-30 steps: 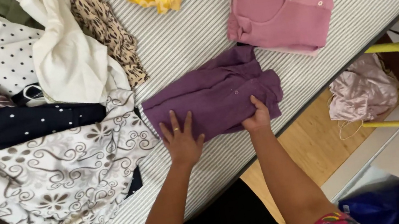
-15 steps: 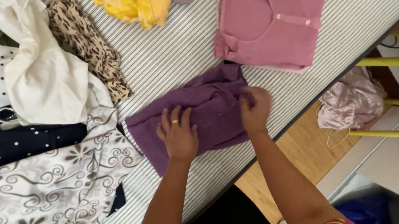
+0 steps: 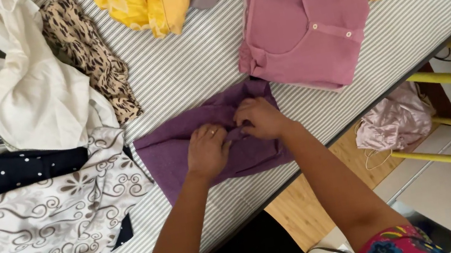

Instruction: The person folds several pieces of clothing on a bed, including a purple garment, a patterned cloth, a white top, and a dark polka-dotted shirt. Each item is smoothed out and folded into a neat stack.

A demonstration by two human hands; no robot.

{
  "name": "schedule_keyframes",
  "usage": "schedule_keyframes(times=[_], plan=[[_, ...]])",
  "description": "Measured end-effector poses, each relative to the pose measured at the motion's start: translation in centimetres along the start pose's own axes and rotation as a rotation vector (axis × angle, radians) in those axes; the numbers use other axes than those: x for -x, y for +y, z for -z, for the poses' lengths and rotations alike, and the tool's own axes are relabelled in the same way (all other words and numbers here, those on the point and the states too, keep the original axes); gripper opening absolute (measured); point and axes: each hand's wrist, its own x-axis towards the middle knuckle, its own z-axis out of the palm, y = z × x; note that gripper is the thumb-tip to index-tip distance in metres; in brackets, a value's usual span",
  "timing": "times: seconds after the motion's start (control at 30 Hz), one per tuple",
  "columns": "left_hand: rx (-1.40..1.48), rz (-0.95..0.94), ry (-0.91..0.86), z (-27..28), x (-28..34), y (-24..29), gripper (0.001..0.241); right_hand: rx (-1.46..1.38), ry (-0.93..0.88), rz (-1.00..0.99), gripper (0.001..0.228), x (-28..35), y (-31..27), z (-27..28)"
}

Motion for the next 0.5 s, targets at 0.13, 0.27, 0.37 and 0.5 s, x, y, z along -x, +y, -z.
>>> schedule_keyframes(times=[0.13,0.27,0.37,0.5], plan=[[0.078,0.386,-0.415,1.8,-2.4,0.0,0.024,-0.072,-0.207,-0.153,0.019,-0.1,1.3,0.6],[-0.020,0.412,-0.416,1.2,-4.0,-1.6,0.032,-0.098,-0.107,-0.348,0.017,-0.7,0.7,1.9],[-0.112,0.414,-0.416,1.8,-4.6,-3.3,0.035,0.044,0.061,-0.288,0.015,-0.9,1.6,2.2],[-0.093,0.523,-0.447,3.5,-4.2,-5.5,0.035,0.074,0.147,-0.359,0.017,-0.4,3.0,1.3]])
